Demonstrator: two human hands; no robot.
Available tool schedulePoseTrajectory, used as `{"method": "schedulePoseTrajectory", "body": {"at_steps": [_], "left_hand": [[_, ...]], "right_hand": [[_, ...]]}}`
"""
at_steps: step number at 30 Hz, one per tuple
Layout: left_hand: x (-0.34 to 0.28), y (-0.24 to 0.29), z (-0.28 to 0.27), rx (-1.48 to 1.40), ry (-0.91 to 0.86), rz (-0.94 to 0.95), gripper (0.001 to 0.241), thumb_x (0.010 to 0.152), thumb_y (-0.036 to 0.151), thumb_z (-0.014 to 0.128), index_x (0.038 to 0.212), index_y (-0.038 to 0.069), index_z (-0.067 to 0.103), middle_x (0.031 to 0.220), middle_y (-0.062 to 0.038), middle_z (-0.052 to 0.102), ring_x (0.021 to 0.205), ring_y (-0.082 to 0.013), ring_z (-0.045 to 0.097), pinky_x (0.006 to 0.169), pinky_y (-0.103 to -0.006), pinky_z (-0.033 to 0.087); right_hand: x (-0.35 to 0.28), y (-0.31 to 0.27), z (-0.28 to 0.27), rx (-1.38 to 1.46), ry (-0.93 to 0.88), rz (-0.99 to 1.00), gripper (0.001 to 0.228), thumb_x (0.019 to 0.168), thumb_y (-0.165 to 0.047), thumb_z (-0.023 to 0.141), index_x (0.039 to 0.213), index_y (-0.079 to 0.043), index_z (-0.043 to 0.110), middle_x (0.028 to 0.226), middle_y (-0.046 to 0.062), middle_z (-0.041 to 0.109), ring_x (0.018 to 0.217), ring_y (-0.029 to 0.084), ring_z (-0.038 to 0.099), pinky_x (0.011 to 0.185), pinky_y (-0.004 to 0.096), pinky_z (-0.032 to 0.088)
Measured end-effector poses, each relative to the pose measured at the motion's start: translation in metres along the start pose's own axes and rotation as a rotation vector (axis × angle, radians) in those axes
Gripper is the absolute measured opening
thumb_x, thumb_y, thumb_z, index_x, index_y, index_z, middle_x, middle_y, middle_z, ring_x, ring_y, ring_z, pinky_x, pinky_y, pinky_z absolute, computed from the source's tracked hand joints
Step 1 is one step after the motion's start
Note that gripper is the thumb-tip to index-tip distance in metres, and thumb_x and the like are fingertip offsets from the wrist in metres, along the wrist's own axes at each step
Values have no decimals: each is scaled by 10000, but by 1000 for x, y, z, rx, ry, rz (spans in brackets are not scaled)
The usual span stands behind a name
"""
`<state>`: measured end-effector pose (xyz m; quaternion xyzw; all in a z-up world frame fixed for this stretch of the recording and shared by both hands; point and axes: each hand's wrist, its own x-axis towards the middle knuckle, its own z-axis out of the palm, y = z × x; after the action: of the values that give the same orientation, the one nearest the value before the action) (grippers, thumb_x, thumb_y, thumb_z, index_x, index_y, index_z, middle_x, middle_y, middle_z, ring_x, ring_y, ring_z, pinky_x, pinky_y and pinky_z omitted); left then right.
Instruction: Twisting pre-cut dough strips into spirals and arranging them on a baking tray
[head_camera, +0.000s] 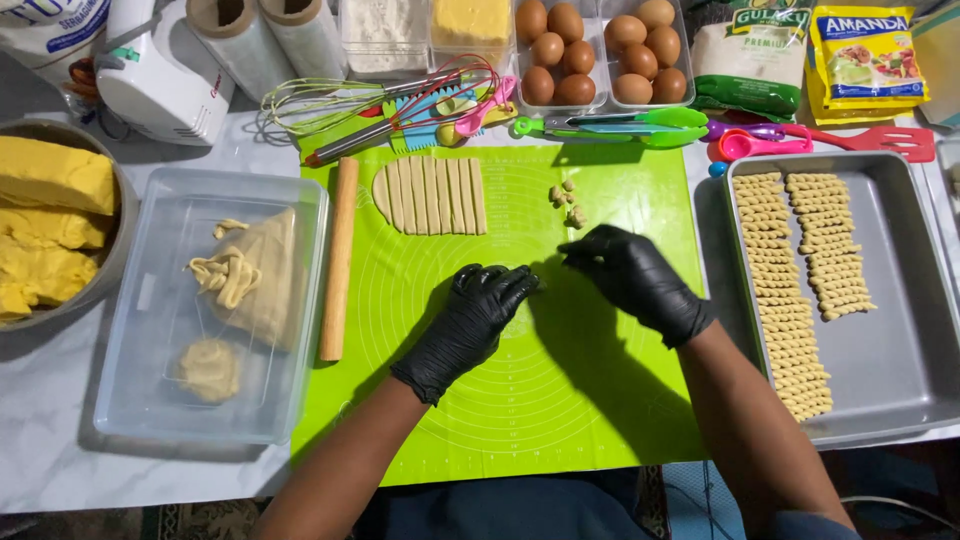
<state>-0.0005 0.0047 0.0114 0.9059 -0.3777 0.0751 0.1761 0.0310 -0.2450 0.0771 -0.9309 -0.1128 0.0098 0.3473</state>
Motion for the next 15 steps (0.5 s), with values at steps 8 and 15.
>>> {"method": "schedulePoseTrajectory", "body": {"at_steps": [8, 15], "left_hand": [[-22, -17, 10, -51, 84, -158, 265, 947, 186, 613, 1212, 199, 625, 1205, -56, 636, 1176, -322, 617, 1027, -482, 465], [-28, -27, 1, -155, 110, -216, 146, 971, 338, 671, 1073, 243, 712, 1015, -18, 648, 1026, -289, 646, 886, -434, 511]], "right_hand": [[-21, -21, 30, 24, -99, 224, 192, 877, -268, 793, 1063, -300, 825, 1075, -14, 754, 1029, 297, 728, 887, 441, 582], [-18, -24, 26, 169, -34, 129, 160, 794, -197, 848, 948, -182, 812, 918, 59, 774, 934, 310, 747, 831, 413, 584]]}}
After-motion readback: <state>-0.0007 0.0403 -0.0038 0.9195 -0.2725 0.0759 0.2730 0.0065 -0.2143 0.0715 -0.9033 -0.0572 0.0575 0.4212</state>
